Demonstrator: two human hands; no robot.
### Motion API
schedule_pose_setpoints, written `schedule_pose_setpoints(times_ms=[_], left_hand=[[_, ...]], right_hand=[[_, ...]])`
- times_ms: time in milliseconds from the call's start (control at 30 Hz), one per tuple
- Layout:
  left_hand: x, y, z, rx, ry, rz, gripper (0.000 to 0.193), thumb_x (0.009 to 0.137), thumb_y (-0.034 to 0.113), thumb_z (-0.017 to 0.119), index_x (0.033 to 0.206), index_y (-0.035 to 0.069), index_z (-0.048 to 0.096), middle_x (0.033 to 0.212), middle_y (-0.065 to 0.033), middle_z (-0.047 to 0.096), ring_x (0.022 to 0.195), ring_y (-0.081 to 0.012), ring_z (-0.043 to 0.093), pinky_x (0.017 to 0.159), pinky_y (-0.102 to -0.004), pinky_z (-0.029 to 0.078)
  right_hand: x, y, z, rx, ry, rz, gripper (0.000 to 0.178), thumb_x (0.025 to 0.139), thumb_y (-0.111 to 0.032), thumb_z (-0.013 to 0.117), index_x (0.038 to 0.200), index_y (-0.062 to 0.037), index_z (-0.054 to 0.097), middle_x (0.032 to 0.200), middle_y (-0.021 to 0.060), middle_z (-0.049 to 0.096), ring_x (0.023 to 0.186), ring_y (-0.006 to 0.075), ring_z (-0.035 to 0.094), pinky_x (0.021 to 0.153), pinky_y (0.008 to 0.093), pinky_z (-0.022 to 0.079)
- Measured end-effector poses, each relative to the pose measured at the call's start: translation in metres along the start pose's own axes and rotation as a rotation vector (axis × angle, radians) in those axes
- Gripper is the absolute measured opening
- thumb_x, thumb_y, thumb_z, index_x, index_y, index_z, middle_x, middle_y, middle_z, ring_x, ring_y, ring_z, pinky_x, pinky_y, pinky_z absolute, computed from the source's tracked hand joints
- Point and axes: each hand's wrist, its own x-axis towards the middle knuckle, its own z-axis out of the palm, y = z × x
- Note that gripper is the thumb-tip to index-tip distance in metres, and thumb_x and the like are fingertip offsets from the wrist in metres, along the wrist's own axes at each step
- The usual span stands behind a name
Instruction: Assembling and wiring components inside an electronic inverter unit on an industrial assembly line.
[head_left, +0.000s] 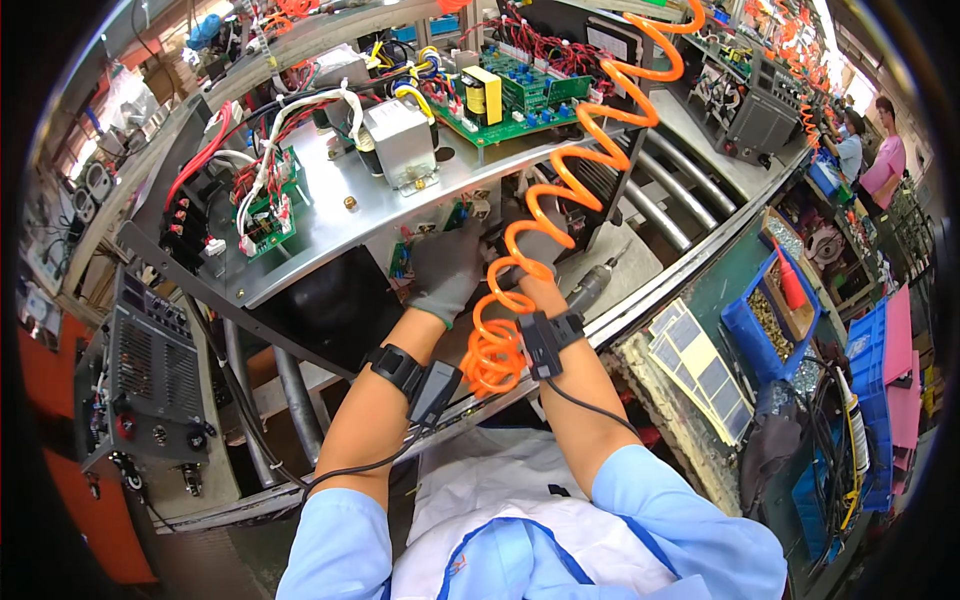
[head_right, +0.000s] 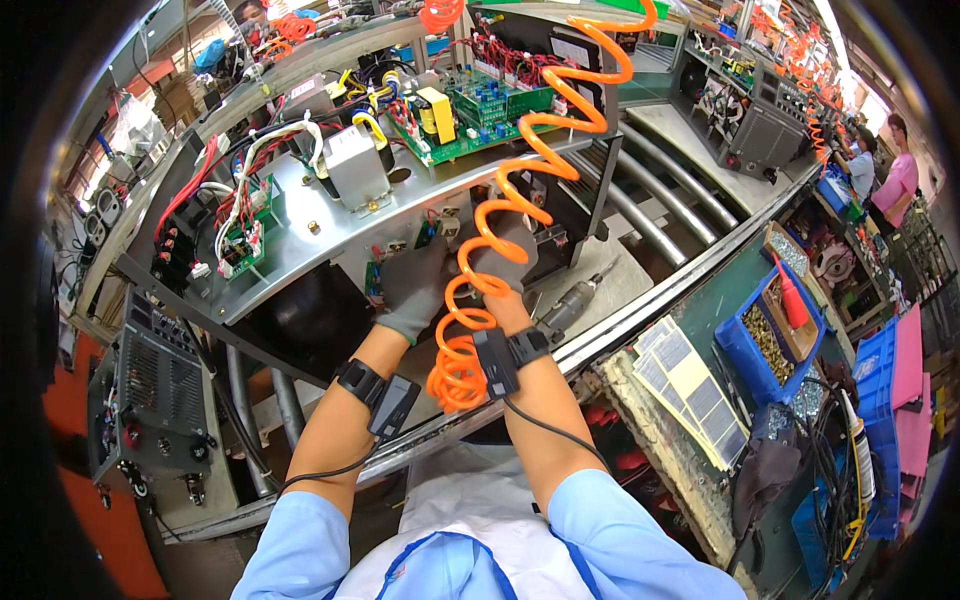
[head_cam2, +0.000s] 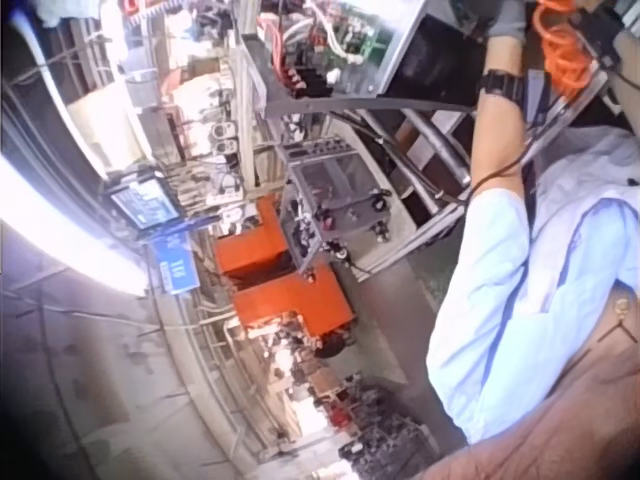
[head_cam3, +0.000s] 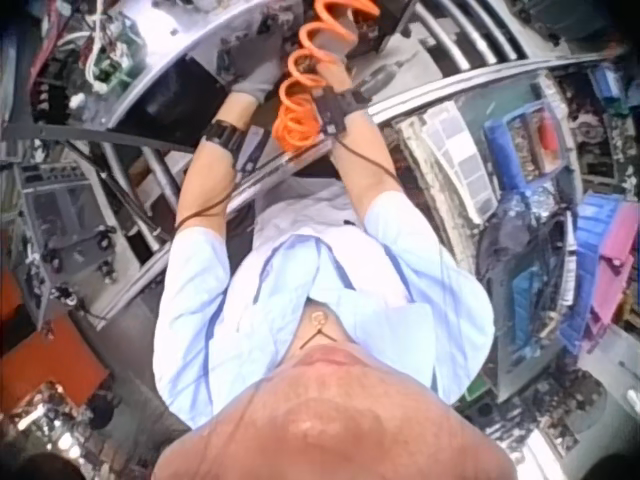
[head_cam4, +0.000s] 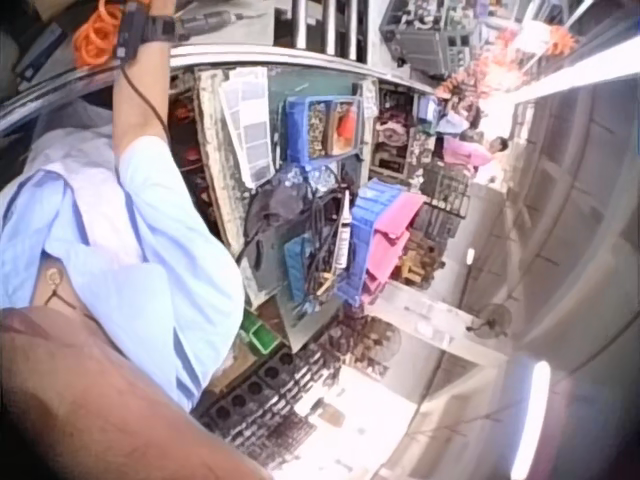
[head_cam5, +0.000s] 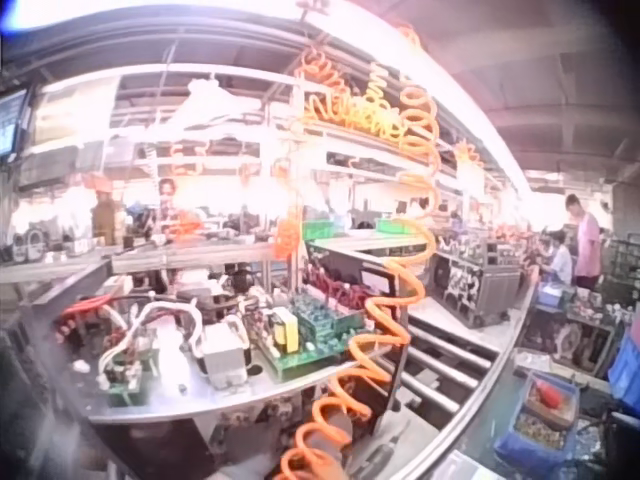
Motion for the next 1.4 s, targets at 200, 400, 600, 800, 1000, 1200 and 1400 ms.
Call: schedule_pose_setpoints(times_ms=[200, 400, 600, 800, 1000, 1200, 1400], left_hand=[[-0.009, -0.008, -0.008, 0.011, 0.027, 0.055, 0.014, 0.070, 0.015, 0.058, 0.083, 0.009, 0.056, 0.058, -0.0124, 0.058, 0.056, -0.0313, 0.060, 0.051, -0.0438, 0.045], [-0.031, -0.031, -0.019, -0.049, 0.023, 0.024, 0.015, 0.074, 0.020, 0.059, 0.081, 0.008, 0.054, 0.059, -0.0138, 0.058, 0.056, -0.0337, 0.059, 0.052, -0.0463, 0.044], [-0.043, -0.033, -0.029, -0.117, 0.054, -0.125, 0.018, 0.076, 0.023, 0.064, 0.078, 0.007, 0.056, 0.063, -0.0152, 0.057, 0.060, -0.0347, 0.057, 0.054, -0.0434, 0.042], [-0.046, -0.028, -0.032, -0.212, 0.141, -0.124, 0.016, 0.075, 0.021, 0.065, 0.077, 0.008, 0.056, 0.062, -0.0151, 0.056, 0.059, -0.0347, 0.057, 0.051, -0.0424, 0.042], [-0.045, -0.033, -0.033, -0.181, 0.214, -0.119, 0.015, 0.076, 0.020, 0.064, 0.077, 0.007, 0.055, 0.064, -0.0153, 0.056, 0.060, -0.0349, 0.057, 0.052, -0.0423, 0.042], [-0.043, -0.026, -0.035, -0.160, 0.077, -0.148, 0.014, 0.078, 0.018, 0.061, 0.080, 0.005, 0.056, 0.070, -0.0162, 0.059, 0.065, -0.0345, 0.058, 0.056, -0.0422, 0.044], [-0.055, -0.026, -0.038, -0.256, 0.133, -0.231, 0.014, 0.079, 0.013, 0.060, 0.089, 0.005, 0.058, 0.073, -0.0156, 0.060, 0.067, -0.0335, 0.060, 0.058, -0.0389, 0.046]], right_hand=[[-0.013, 0.033, 0.053, 0.630, -0.001, 0.155, 0.015, 0.077, 0.004, 0.049, 0.087, -0.0051, 0.054, 0.076, 0.0070, 0.063, 0.073, 0.0257, 0.061, 0.063, 0.0382, 0.048], [0.031, -0.036, -0.028, 0.269, 0.329, 0.397, 0.013, 0.082, -0.008, 0.054, 0.093, -0.0010, 0.053, 0.083, 0.0086, 0.063, 0.071, 0.0177, 0.060, 0.062, 0.0315, 0.047], [0.025, 0.038, -0.008, -0.089, -0.493, 0.017, 0.020, 0.073, -0.012, 0.061, 0.090, -0.0024, 0.059, 0.085, 0.0126, 0.061, 0.083, 0.0282, 0.059, 0.073, 0.0368, 0.047], [0.050, 0.034, -0.014, 0.365, -0.778, -0.027, 0.027, 0.081, -0.006, 0.055, 0.107, -0.0044, 0.056, 0.103, 0.0095, 0.058, 0.092, 0.0208, 0.058, 0.082, 0.0312, 0.050], [0.029, 0.007, -0.002, 1.129, -0.764, 0.374, 0.031, 0.091, -0.029, 0.049, 0.099, 0.0000, 0.058, 0.094, 0.0144, 0.063, 0.082, 0.0240, 0.064, 0.075, 0.0344, 0.055], [-0.032, 0.043, 0.072, 1.485, -0.298, 0.403, 0.035, 0.091, -0.039, 0.045, 0.101, -0.0080, 0.056, 0.094, 0.0137, 0.062, 0.084, 0.0281, 0.062, 0.073, 0.0394, 0.054], [-0.054, 0.033, 0.068, 1.383, -0.247, 0.437, 0.032, 0.090, -0.035, 0.047, 0.102, -0.0069, 0.055, 0.093, 0.0133, 0.062, 0.084, 0.0267, 0.061, 0.073, 0.0381, 0.053]])
